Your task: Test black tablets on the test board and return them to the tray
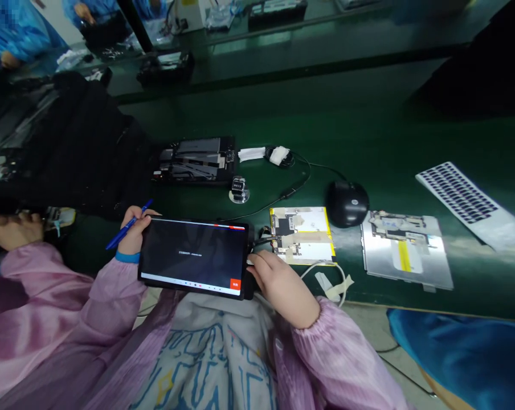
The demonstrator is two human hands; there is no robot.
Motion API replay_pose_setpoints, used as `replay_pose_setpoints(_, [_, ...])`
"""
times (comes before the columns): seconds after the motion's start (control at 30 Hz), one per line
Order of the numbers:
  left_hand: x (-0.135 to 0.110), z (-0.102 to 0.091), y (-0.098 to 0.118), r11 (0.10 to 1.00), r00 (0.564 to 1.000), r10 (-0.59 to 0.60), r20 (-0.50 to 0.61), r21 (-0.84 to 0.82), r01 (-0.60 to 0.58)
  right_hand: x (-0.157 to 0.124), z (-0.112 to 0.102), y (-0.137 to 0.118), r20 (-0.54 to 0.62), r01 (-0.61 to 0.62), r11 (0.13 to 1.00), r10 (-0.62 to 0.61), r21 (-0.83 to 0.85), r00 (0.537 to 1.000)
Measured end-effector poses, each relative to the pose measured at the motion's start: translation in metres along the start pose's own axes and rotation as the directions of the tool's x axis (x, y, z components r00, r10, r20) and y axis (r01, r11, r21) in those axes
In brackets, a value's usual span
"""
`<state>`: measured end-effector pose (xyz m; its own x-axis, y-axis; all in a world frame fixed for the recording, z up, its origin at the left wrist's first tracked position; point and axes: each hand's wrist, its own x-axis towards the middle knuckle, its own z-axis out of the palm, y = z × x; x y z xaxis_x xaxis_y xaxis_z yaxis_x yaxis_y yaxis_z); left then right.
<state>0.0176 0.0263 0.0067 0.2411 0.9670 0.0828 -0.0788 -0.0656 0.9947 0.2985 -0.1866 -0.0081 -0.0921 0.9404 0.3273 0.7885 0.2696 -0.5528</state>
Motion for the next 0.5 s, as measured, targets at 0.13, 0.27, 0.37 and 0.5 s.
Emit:
replay_pose_setpoints(0.13, [-0.001,-0.002,-0.001,1.0,1.0,-0.018,0.009,-0.019,0.018,0.001,0.001,0.005,0.017,0.076,0.994,-0.075,-0.073,0.997])
replay_pose_setpoints(0.27, [-0.002,-0.003,-0.003,0.999,0.998,-0.038,0.04,-0.028,0.039,0.002,-0.003,0.011,0.066,0.191,0.966,-0.182,-0.173,0.981])
replay_pose_setpoints(0.37, [-0.003,-0.004,-0.003,0.999,0.998,-0.044,0.044,-0.028,0.045,0.005,-0.006,0.013,0.082,0.265,0.938,-0.253,-0.224,0.964])
replay_pose_setpoints(0.5, [-0.003,-0.003,-0.001,0.997,0.997,-0.06,0.048,-0.044,0.062,0.007,-0.006,0.013,0.077,0.302,0.921,-0.292,-0.244,0.953])
